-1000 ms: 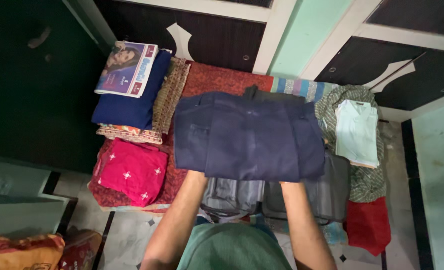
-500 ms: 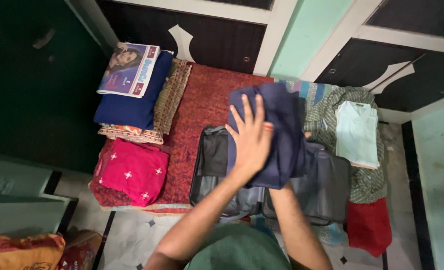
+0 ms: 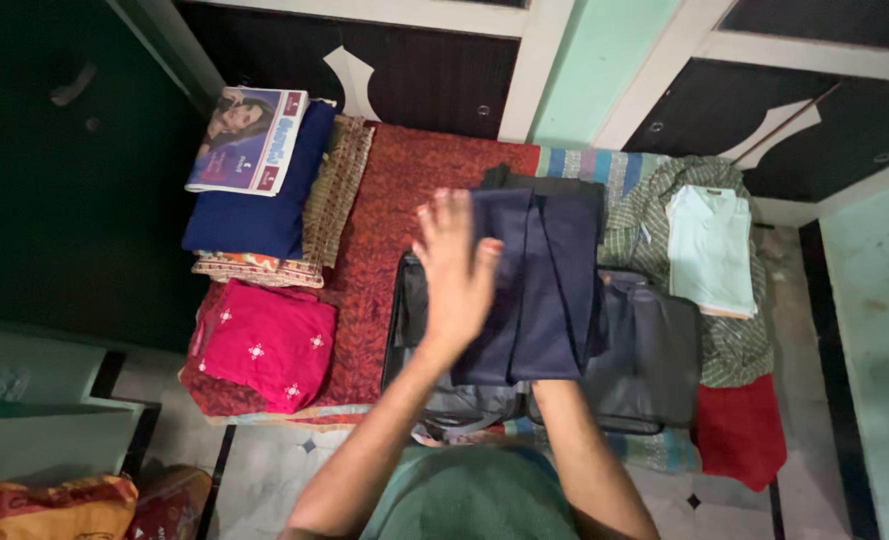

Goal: The person packs various folded clothes into a suitcase on a bed, placing multiple dark and blue items into the compartments by hand.

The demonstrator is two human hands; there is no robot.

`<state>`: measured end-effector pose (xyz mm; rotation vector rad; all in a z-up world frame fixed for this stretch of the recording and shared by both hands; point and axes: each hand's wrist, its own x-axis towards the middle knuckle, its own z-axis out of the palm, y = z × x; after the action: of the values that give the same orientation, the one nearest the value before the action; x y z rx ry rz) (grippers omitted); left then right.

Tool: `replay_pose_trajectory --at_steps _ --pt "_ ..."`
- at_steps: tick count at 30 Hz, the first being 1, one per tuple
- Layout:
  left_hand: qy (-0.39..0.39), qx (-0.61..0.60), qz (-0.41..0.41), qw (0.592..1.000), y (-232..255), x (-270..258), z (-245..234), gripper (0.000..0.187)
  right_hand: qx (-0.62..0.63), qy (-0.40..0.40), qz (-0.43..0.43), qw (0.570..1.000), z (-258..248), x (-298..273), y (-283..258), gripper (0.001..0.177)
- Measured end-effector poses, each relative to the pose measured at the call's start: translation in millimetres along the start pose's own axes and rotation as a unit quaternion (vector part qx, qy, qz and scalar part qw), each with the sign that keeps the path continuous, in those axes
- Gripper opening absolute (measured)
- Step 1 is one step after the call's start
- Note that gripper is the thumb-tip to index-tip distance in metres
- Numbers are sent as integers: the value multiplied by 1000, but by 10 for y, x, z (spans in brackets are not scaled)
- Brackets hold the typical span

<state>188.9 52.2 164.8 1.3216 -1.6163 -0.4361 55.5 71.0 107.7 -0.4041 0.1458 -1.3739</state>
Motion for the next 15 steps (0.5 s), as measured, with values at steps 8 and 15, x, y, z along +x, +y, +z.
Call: replay_pose_trajectory --at_steps 8,15 --pt "-169 -596 -451 642 -574 -254 -94 67 -29 89 22 995 -140 -110 81 79" --pt "-166 -527 -392 736 -765 -437 -225 59 -113 138 55 982 -223 -306 -388 75"
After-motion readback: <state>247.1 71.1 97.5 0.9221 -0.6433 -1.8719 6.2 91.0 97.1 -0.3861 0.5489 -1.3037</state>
